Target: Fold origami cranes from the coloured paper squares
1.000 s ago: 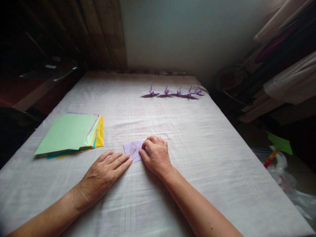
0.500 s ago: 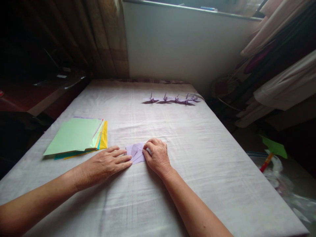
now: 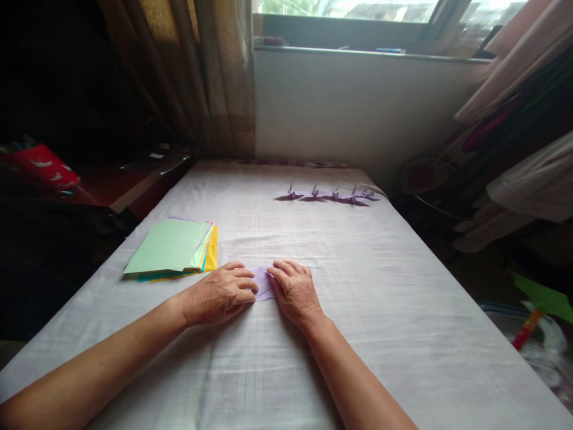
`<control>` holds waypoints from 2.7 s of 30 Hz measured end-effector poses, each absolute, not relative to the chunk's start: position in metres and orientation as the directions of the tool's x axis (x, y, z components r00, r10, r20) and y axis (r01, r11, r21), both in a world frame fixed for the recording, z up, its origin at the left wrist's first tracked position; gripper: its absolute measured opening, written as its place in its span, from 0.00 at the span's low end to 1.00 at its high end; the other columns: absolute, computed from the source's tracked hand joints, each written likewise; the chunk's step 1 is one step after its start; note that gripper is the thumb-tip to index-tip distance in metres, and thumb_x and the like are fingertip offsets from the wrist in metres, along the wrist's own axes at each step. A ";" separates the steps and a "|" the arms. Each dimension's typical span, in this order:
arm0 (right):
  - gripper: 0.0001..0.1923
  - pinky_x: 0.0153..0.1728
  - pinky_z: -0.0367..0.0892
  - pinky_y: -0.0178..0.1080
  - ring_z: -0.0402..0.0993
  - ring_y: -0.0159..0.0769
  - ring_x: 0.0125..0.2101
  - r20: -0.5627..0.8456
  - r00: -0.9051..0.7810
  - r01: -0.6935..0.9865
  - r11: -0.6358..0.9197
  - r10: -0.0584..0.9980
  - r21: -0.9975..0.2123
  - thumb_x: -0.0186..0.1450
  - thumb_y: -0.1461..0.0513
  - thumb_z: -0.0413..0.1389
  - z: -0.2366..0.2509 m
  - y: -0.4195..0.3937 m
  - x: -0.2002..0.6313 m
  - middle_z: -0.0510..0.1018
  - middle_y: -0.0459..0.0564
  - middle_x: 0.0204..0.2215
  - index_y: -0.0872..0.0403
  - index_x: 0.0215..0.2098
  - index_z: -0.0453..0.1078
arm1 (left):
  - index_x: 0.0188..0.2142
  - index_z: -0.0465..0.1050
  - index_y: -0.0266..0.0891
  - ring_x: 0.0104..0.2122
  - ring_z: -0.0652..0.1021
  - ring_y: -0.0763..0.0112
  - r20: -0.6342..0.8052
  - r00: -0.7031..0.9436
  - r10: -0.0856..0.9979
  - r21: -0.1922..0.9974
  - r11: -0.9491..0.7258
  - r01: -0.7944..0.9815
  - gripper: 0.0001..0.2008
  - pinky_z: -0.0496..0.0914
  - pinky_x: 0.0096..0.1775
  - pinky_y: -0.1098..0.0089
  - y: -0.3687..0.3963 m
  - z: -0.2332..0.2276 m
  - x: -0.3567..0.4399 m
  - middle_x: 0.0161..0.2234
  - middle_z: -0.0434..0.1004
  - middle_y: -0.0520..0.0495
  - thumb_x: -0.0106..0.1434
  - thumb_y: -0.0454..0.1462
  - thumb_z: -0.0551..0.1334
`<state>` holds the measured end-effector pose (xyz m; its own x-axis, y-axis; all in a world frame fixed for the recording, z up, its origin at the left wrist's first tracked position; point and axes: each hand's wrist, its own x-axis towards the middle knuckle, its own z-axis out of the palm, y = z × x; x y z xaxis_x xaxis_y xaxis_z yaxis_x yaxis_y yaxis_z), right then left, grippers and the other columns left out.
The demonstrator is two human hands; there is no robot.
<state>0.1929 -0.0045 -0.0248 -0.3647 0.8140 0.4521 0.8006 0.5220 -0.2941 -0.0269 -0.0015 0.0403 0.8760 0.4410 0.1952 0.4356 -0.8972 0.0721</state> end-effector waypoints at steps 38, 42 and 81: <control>0.08 0.48 0.60 0.46 0.68 0.46 0.49 0.409 -0.210 0.874 0.358 0.888 -0.328 0.62 0.57 0.61 -0.012 -0.011 0.190 0.76 0.54 0.48 0.51 0.29 0.69 | 0.51 0.70 0.42 0.44 0.75 0.61 0.336 0.500 0.798 0.441 -0.602 0.665 0.17 0.66 0.51 0.57 0.010 -0.004 -0.023 0.43 0.78 0.45 0.63 0.40 0.63; 0.07 0.48 0.60 0.46 0.67 0.46 0.50 0.439 -0.278 0.857 0.427 0.854 -0.288 0.64 0.59 0.59 -0.011 -0.010 0.191 0.77 0.53 0.47 0.51 0.28 0.71 | 0.47 0.72 0.43 0.41 0.75 0.63 0.329 0.488 0.809 0.437 -0.588 0.680 0.12 0.66 0.49 0.58 0.009 -0.003 -0.023 0.39 0.78 0.47 0.64 0.37 0.61; 0.09 0.43 0.66 0.42 0.74 0.42 0.44 0.309 -0.679 0.618 0.745 0.666 -0.249 0.65 0.57 0.58 0.015 -0.021 0.204 0.79 0.53 0.45 0.53 0.41 0.72 | 0.58 0.69 0.49 0.63 0.63 0.50 0.094 0.731 0.676 0.372 -0.705 0.604 0.23 0.51 0.62 0.42 0.013 0.003 -0.039 0.62 0.67 0.44 0.64 0.47 0.62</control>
<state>0.2039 -0.0207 0.0149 -0.6787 0.6664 0.3088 0.6184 0.7453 -0.2492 -0.0395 0.0128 0.0028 0.7309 0.6759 0.0942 0.6039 -0.7049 0.3721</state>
